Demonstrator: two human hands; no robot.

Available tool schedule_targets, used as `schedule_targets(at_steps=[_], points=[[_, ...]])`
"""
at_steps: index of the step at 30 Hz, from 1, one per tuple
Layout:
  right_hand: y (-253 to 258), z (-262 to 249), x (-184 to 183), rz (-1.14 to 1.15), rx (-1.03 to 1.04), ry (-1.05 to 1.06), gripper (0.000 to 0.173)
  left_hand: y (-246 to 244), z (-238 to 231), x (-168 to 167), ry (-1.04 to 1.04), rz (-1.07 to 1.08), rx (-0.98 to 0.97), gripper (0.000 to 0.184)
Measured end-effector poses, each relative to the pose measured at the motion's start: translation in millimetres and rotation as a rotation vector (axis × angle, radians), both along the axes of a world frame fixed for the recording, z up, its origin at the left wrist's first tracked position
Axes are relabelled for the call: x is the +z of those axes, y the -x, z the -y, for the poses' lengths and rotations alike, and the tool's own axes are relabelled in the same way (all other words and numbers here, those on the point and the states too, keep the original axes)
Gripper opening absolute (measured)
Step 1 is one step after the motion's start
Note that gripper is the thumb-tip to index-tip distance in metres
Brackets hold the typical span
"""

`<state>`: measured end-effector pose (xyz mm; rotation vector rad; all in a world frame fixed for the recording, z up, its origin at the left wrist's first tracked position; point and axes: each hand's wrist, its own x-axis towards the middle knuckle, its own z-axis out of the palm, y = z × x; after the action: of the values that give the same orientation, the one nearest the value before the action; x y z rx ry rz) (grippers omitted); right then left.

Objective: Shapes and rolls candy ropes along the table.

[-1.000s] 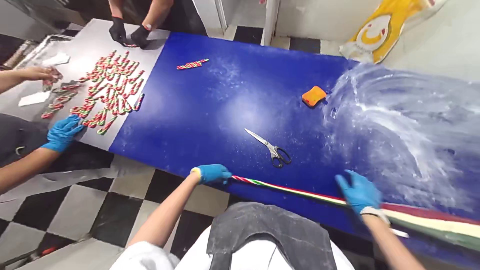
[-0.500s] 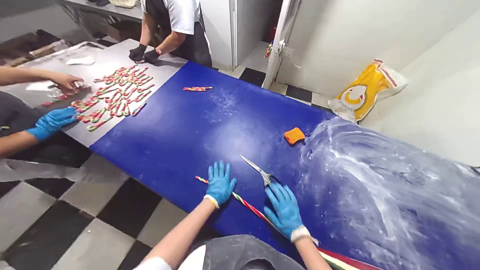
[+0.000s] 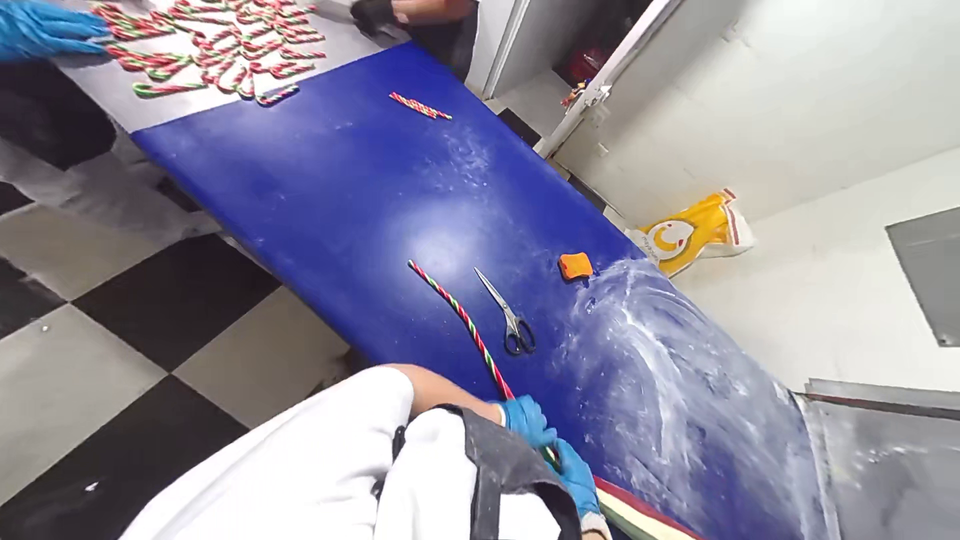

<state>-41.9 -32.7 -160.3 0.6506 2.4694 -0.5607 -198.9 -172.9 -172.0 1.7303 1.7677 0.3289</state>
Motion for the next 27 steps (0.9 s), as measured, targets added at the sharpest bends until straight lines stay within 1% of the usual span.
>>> schedule_targets(at_steps=[1,2,3,4,5,6,8,9,10,11,13,15,17,19,20,21,22,23,24,25,26,27], points=[[4,4,1,0.07,0.027,0.029,0.044,-11,4,5,0.074,0.013,-0.009,0.05],[12,13,0,0.176,0.063,0.025,0.049,-10,14,9,0.126,0.05,-0.012,0.04],[24,27,-1,0.28,0.089,-0.002,0.054,-3,26,13,0.184,0.077,-0.028,0.035],[37,41,-3,0.363,0.09,-0.037,0.055,8,39,23,0.251,0.11,-0.049,0.034],[47,52,-7,0.406,0.073,-0.089,0.052,22,51,32,0.296,0.163,-0.072,0.035],[57,60,-12,0.432,0.071,-0.161,0.05,33,65,20,0.203,0.213,-0.065,0.037],[61,69,-17,0.455,0.068,-0.242,0.041,39,89,-35,-0.152,0.297,-0.023,0.047],[57,72,-18,0.471,0.067,-0.25,0.036,49,97,-20,0.04,0.315,-0.1,0.05],[56,73,-18,0.481,0.059,-0.253,0.034,60,107,-3,0.182,0.303,-0.145,0.051],[56,71,-20,0.476,0.047,-0.256,0.032,75,124,10,0.242,0.286,-0.159,0.052],[56,69,-23,0.484,0.014,-0.265,0.034,116,170,30,0.241,0.258,-0.151,0.053],[56,71,-23,0.502,-0.02,-0.247,0.039,168,224,41,0.247,0.265,-0.109,0.053],[61,73,-22,0.515,-0.024,-0.216,0.041,224,279,39,0.288,0.304,-0.015,0.051],[64,74,-18,0.521,-0.023,-0.188,0.042,277,333,32,0.393,0.386,0.12,0.047],[65,75,-17,0.517,-0.018,-0.185,0.043,299,359,28,0.472,0.385,0.196,0.046],[65,75,-16,0.51,-0.019,-0.18,0.044,319,384,28,0.576,0.328,0.283,0.045],[66,75,-16,0.517,-0.01,-0.184,0.046,332,406,32,0.695,0.21,0.415,0.044],[67,75,-15,0.516,-0.006,-0.187,0.048,335,423,42,0.803,0.052,0.626,0.04],[68,75,-13,0.509,0.001,-0.191,0.05,328,433,50,0.815,-0.105,0.902,0.032],[71,74,-12,0.489,0.01,-0.194,0.051,315,438,50,0.707,-0.258,1.104,0.028],[71,74,-11,0.462,0.021,-0.193,0.051,296,441,41,0.52,-0.366,1.144,0.031],[68,76,-10,0.449,0.033,-0.186,0.05,268,439,25,0.355,-0.401,1.07,0.041]])
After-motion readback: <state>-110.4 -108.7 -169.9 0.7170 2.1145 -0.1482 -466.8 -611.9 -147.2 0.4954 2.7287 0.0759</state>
